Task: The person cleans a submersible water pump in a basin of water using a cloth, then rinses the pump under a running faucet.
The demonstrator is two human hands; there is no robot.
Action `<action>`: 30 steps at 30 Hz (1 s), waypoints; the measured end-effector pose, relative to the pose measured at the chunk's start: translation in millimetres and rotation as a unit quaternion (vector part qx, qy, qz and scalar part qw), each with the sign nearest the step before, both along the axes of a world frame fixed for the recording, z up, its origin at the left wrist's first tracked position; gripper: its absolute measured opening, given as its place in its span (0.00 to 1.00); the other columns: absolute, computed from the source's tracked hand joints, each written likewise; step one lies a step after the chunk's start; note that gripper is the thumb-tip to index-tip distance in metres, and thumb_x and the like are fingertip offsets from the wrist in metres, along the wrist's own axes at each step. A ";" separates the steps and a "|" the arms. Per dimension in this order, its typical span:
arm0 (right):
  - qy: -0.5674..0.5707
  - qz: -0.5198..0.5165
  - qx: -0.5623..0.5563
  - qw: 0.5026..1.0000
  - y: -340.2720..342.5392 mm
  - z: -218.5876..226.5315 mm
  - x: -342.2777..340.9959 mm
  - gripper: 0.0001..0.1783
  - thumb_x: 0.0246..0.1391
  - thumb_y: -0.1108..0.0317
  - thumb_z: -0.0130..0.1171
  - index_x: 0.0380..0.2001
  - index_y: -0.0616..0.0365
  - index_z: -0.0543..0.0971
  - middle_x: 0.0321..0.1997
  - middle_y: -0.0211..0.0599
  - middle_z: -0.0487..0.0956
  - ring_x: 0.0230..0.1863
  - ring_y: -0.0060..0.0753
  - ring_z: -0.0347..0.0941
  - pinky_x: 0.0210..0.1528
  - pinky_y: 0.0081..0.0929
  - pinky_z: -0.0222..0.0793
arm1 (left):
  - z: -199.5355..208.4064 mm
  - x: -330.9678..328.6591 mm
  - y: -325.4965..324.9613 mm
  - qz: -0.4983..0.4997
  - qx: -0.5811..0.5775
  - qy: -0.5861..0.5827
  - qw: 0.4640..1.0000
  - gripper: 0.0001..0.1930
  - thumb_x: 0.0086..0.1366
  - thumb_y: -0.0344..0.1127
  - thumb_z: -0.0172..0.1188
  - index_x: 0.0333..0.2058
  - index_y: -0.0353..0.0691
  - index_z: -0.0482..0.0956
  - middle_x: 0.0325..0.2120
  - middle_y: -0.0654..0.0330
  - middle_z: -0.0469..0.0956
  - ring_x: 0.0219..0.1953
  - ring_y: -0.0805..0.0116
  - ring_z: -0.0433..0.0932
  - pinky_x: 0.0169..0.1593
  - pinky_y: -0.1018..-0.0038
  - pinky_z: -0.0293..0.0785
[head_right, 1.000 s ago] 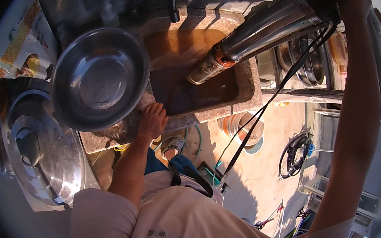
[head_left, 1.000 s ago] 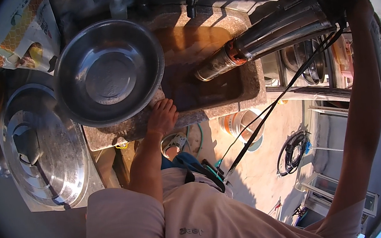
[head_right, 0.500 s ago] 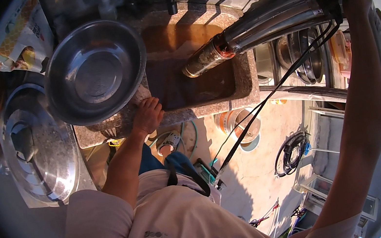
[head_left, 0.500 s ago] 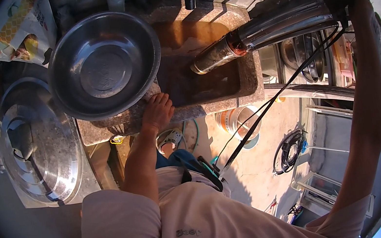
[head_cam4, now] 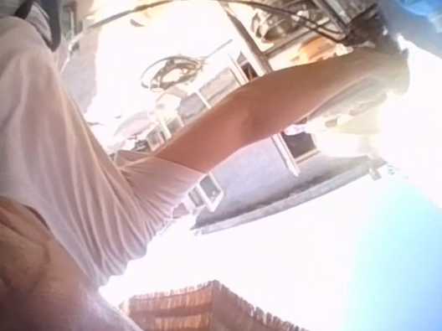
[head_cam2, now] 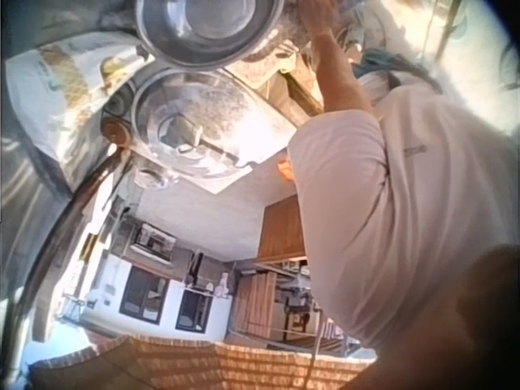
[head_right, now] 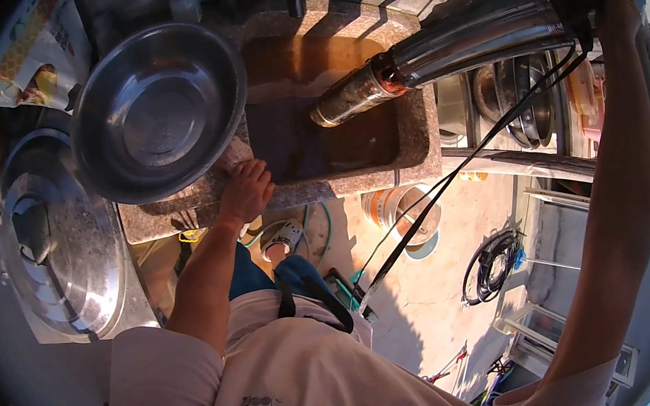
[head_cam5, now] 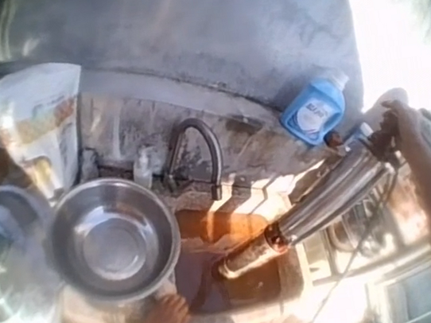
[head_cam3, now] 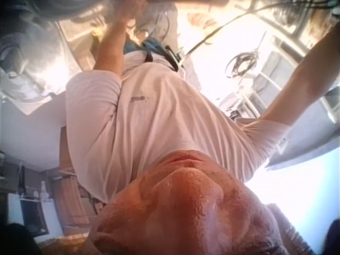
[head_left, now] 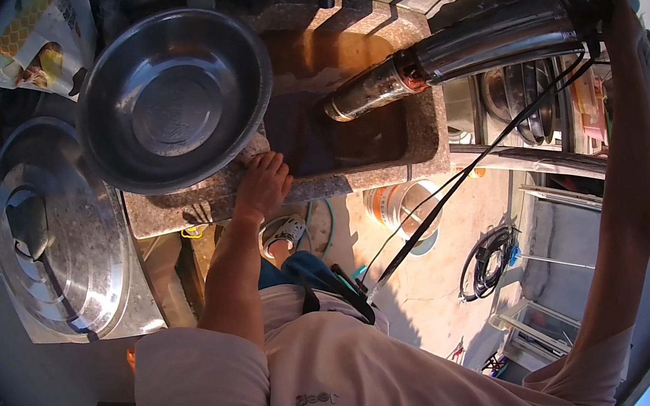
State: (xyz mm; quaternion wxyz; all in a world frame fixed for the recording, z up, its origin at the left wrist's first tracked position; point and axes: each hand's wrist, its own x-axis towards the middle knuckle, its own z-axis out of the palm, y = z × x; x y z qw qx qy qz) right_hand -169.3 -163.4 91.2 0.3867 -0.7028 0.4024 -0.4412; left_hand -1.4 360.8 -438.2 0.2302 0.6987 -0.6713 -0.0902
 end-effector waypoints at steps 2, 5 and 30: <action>-0.006 0.018 0.001 1.000 3.1 -1.0 0.1 0.14 0.56 0.69 0.60 0.41 0.70 0.80 0.35 0.47 0.82 0.36 0.41 0.80 0.44 0.30 0.77 | -0.3 -0.3 0.2 -0.002 0.005 0.004 1.000 0.13 0.65 0.41 0.53 0.40 0.36 0.76 0.51 0.52 0.71 0.58 0.56 0.66 0.63 0.61 0.57; -0.014 0.006 -0.018 1.000 11.7 -4.4 5.6 0.15 0.55 0.69 0.60 0.41 0.71 0.80 0.35 0.48 0.82 0.36 0.41 0.80 0.43 0.29 0.77 | -1.0 -0.3 0.1 -0.005 0.008 0.009 1.000 0.13 0.65 0.41 0.53 0.39 0.36 0.76 0.51 0.51 0.71 0.58 0.55 0.66 0.63 0.61 0.58; 0.048 -0.120 -0.167 0.977 118.7 -11.9 83.0 0.13 0.47 0.65 0.59 0.17 0.64 0.81 0.17 0.39 0.79 0.19 0.30 0.77 0.25 0.27 0.73 | 5.1 -6.0 -7.5 -0.033 0.026 -0.011 0.999 0.14 0.68 0.41 0.48 0.41 0.37 0.75 0.50 0.51 0.72 0.58 0.53 0.67 0.63 0.57 0.59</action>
